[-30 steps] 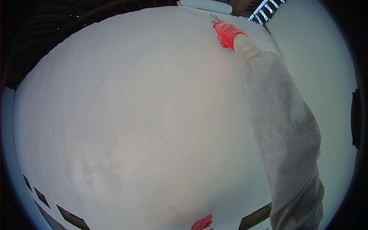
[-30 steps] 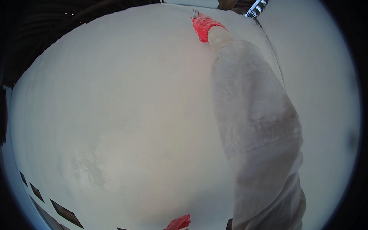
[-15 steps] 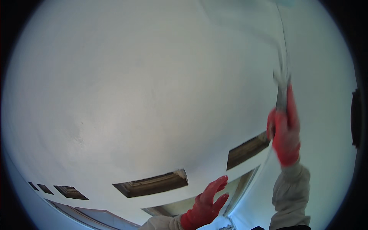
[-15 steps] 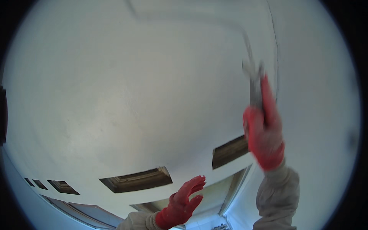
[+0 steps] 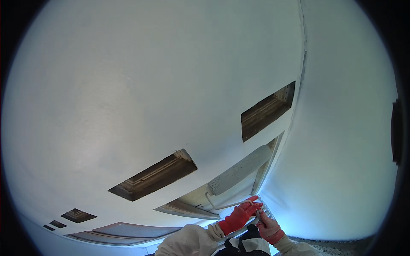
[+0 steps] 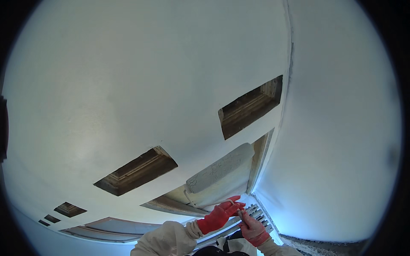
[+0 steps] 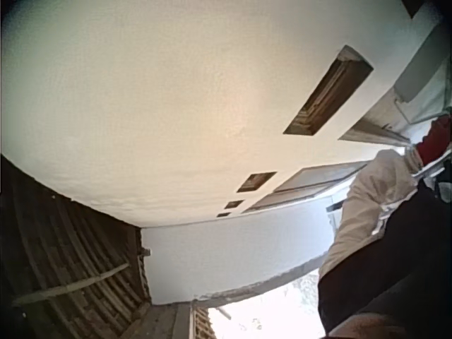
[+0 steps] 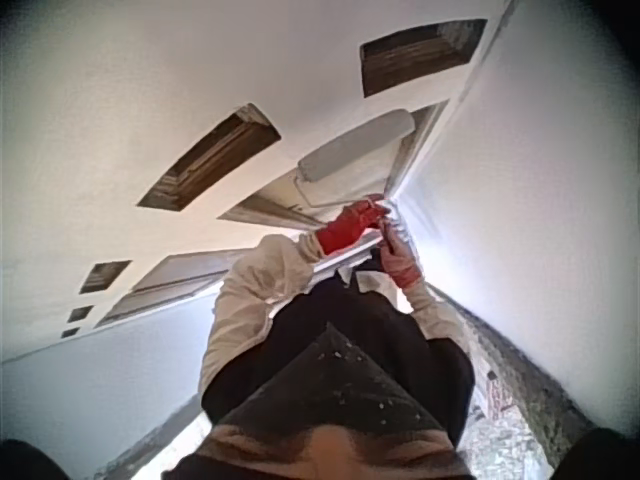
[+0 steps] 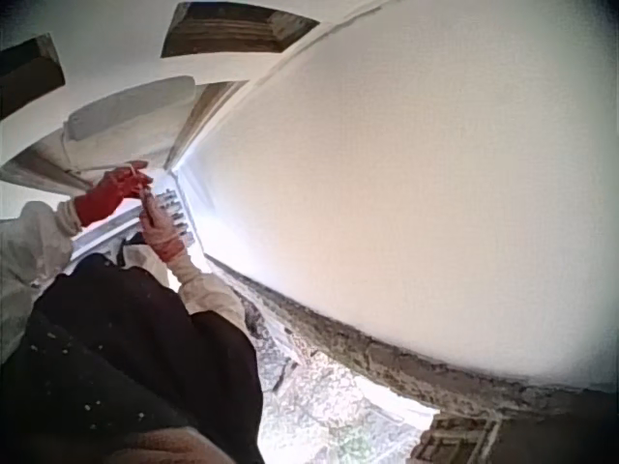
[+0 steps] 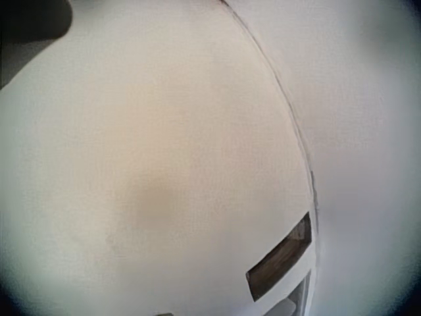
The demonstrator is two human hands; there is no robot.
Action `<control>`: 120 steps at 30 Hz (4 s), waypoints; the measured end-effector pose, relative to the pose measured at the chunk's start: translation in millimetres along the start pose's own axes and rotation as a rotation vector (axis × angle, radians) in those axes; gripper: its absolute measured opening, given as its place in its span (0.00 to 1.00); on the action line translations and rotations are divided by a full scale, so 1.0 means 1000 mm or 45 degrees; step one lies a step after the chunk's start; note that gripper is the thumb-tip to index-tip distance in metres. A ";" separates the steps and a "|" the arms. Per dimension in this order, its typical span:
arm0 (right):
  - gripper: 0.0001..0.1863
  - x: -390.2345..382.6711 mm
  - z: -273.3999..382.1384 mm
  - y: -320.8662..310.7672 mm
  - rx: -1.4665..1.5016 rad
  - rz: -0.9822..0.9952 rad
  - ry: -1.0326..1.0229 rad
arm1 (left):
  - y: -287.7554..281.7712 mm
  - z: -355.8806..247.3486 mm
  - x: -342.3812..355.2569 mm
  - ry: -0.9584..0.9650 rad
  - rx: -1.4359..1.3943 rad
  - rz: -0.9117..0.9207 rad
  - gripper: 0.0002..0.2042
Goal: The person uses a paint roller to apply white paint to a ceiling, periodically moving the roller back and forth across different sections.
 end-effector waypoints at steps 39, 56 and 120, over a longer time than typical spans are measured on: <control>0.30 0.039 0.025 0.069 0.033 0.273 0.274 | -0.062 -0.040 0.018 0.093 0.013 -0.122 0.08; 0.27 0.232 0.321 -0.012 0.254 -0.455 -0.432 | 0.029 -0.349 -0.125 2.031 0.746 -0.340 0.31; 0.26 0.169 0.222 -0.131 2.114 0.765 0.122 | 0.151 -0.258 -0.098 1.173 0.545 -0.117 0.27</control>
Point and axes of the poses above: each hand's wrist, its own x-axis towards the middle knuckle, its own y-axis out of the palm, z = x × y, the point moved 6 cm from there along x, towards the middle knuckle, and after that the axes turned 15 degrees about -z, right-handed, at the moved point
